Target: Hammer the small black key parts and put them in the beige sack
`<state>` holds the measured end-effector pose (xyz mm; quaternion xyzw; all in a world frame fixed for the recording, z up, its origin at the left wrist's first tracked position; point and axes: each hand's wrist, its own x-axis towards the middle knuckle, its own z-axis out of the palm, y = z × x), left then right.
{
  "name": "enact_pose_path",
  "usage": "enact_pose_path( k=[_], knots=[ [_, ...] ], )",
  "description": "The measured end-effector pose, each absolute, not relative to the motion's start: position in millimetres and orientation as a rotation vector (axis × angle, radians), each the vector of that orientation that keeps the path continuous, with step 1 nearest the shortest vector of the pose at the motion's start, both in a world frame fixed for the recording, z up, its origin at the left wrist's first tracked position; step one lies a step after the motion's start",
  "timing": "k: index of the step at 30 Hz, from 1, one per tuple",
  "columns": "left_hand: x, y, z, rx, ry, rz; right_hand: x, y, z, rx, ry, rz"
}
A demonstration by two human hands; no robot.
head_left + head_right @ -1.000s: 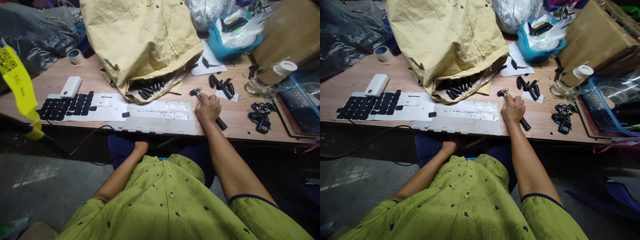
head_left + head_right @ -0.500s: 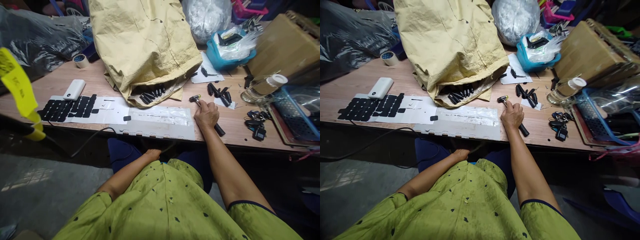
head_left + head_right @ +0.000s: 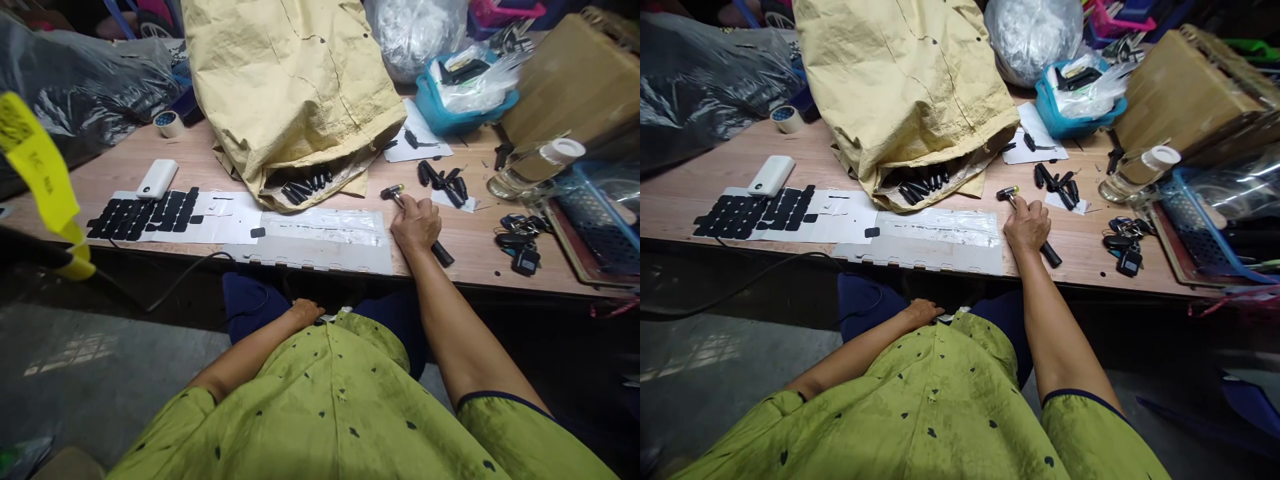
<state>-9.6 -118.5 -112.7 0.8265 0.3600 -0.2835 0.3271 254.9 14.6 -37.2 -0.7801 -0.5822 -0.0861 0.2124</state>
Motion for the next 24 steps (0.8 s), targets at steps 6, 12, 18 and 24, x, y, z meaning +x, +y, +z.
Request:
enact_pose_path(
  k=[6,12,18,24],
  knots=[
    [-9.7,-114.0,-87.8,2.172,1.037,-0.678,252.3,14.1,-34.3,-2.185,-1.617,-0.224],
    [3.7,-99.9,-22.9,2.11,0.792,-0.244,253.0,12.9,-34.5,-2.199,-1.633,-0.259],
    [-0.1,-9.2,29.0,1.94,1.537,0.568,255.0,12.8,-39.3,-2.191,-1.638,-0.286],
    [-21.7,67.9,23.9,1.58,2.309,0.45,254.0,12.4,-43.1,-2.167,-1.633,-0.285]
  ],
)
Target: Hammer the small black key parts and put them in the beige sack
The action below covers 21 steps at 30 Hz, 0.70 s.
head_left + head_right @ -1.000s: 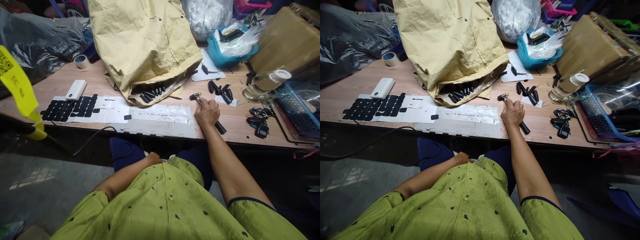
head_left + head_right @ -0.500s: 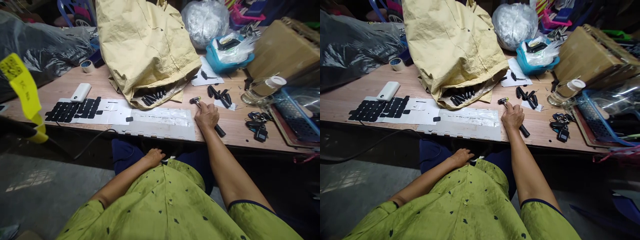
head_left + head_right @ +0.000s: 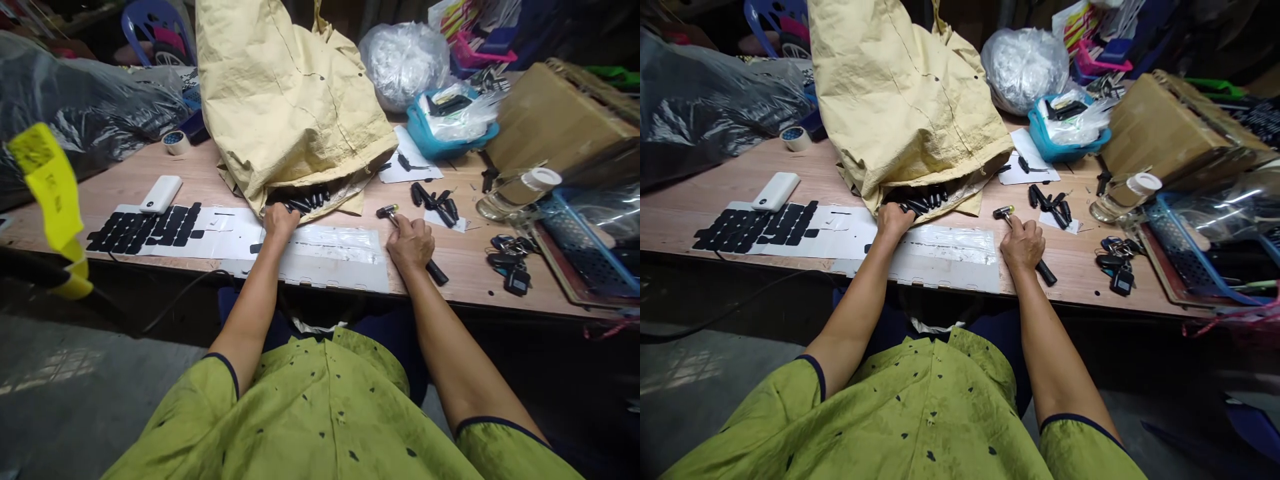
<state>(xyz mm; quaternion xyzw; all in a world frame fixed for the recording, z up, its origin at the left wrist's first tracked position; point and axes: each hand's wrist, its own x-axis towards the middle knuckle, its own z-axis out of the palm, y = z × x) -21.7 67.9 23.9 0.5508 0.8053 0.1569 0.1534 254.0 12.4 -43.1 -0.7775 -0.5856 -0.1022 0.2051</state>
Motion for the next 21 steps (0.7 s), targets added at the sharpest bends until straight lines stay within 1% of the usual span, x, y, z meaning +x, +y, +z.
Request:
enact_pose_path(
  k=[5,7,9,11,13,14,16,18,21],
  knots=[
    [-29.4,78.4,16.3,1.433,2.324,0.432,253.0,11.2,-41.8,-2.181,-1.633,-0.273],
    [-33.5,75.0,13.7,1.401,2.324,0.5,252.5,10.4,-41.1,-2.174,-1.632,-0.277],
    [-37.8,67.2,9.6,1.416,2.312,0.689,251.6,9.5,-40.9,-2.164,-1.628,-0.283],
    [-39.6,55.2,4.6,1.51,2.233,0.948,250.6,8.7,-41.3,-2.153,-1.625,-0.285],
    [-35.6,40.5,-0.4,1.673,2.038,1.122,250.2,9.0,-42.0,-2.144,-1.621,-0.277],
    [-31.1,33.1,-2.6,1.768,1.904,1.139,250.6,9.7,-42.2,-2.144,-1.617,-0.267],
    [-17.7,20.3,-6.1,1.941,1.64,1.033,252.8,11.9,-41.7,-2.147,-1.614,-0.236],
    [-2.2,12.5,-8.7,2.052,1.473,0.84,256.9,13.7,-39.3,-2.145,-1.63,-0.181],
    [14.9,11.3,-11.6,2.111,1.437,0.637,262.2,9.2,-32.4,-2.096,-1.626,-0.08]
  ],
)
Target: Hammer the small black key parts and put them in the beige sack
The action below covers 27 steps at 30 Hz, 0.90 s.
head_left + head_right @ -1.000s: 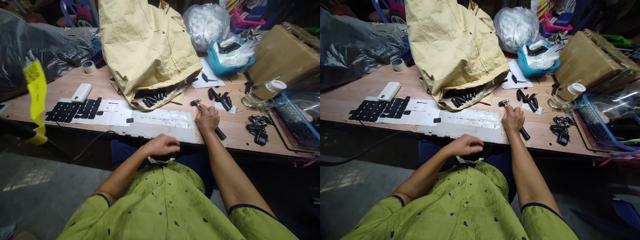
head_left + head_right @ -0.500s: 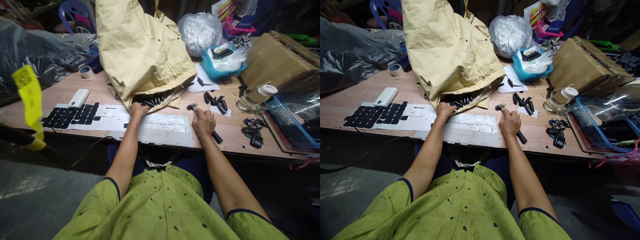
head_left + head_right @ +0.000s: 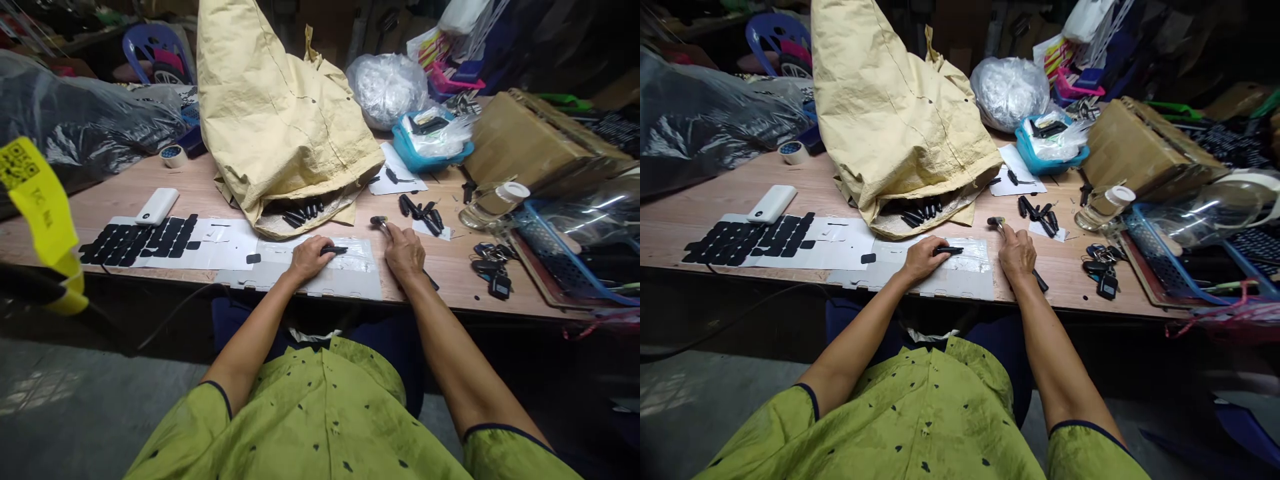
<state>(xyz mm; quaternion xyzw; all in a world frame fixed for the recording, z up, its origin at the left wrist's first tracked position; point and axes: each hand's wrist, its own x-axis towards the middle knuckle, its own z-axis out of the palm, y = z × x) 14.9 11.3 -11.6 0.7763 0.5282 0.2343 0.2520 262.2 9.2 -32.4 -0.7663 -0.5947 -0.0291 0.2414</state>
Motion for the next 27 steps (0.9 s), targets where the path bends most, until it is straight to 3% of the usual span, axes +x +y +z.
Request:
enact_pose_path(
  k=[11,27],
  knots=[
    [23.2,19.6,-4.5,1.94,1.551,0.451,200.5,-63.2,-14.4,-1.507,-1.651,0.251],
    [25.7,24.1,-6.4,2.042,1.458,0.448,189.7,-66.5,-17.1,-1.683,-1.879,0.165]
  ],
)
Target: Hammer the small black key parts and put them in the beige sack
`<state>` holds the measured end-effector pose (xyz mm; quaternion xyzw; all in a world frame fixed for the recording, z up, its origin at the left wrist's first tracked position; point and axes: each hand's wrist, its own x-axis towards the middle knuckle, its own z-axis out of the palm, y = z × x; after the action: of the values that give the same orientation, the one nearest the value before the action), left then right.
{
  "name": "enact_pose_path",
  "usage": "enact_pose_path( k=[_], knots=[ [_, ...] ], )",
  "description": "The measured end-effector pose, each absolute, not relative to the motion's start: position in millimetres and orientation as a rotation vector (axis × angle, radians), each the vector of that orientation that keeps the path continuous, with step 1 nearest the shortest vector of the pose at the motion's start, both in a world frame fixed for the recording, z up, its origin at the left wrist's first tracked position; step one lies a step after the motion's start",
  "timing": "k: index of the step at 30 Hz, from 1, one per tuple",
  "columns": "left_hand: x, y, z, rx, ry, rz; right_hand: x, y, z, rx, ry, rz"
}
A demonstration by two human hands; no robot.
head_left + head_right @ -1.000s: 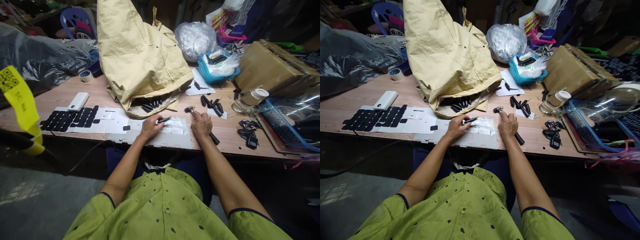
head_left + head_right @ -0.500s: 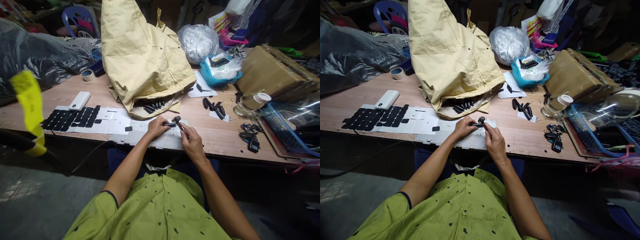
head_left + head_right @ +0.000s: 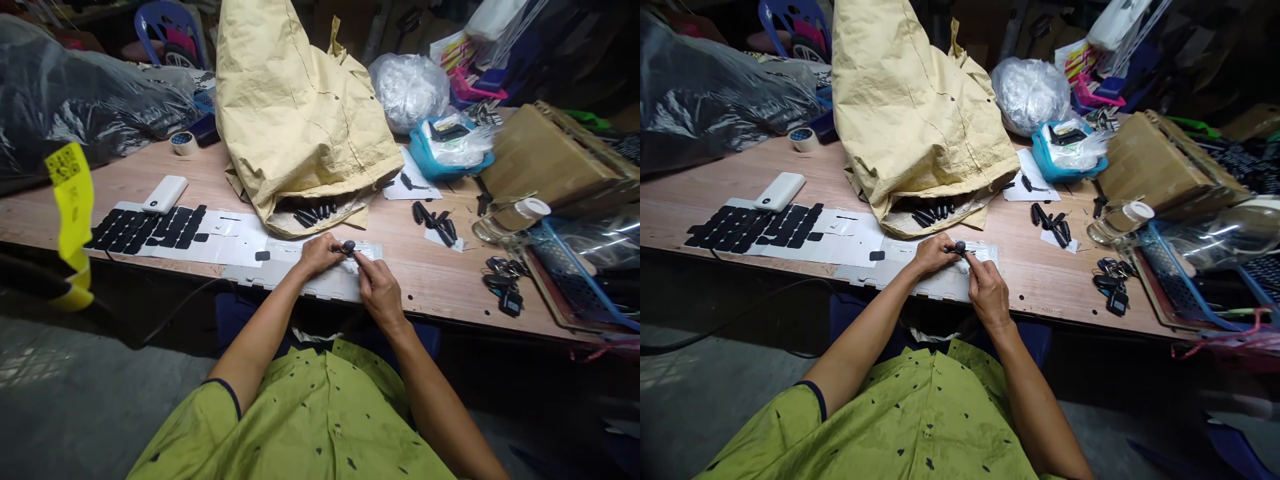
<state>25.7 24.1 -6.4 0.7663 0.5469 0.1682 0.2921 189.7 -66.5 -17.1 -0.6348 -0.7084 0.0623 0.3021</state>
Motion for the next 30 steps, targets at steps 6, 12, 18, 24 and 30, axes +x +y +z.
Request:
enact_pose_path(
  k=[6,12,18,24,30],
  knots=[
    [25.8,24.7,-6.7,2.024,1.494,0.444,193.2,-68.2,-18.6,-1.674,-1.839,0.159],
    [25.4,24.3,-9.1,2.011,1.501,0.447,206.0,-55.4,-19.0,-1.736,-1.738,0.088],
    [20.1,24.3,-11.1,2.03,1.452,0.473,252.2,-16.0,-22.6,-2.026,-1.647,-0.11],
    [16.9,26.4,-13.2,2.038,1.439,0.511,270.7,-1.3,-42.2,-2.089,-1.603,-0.317],
    [9.2,8.8,-3.4,1.942,1.297,0.72,264.1,-3.4,-44.2,-2.094,-1.601,-0.35]
  ],
)
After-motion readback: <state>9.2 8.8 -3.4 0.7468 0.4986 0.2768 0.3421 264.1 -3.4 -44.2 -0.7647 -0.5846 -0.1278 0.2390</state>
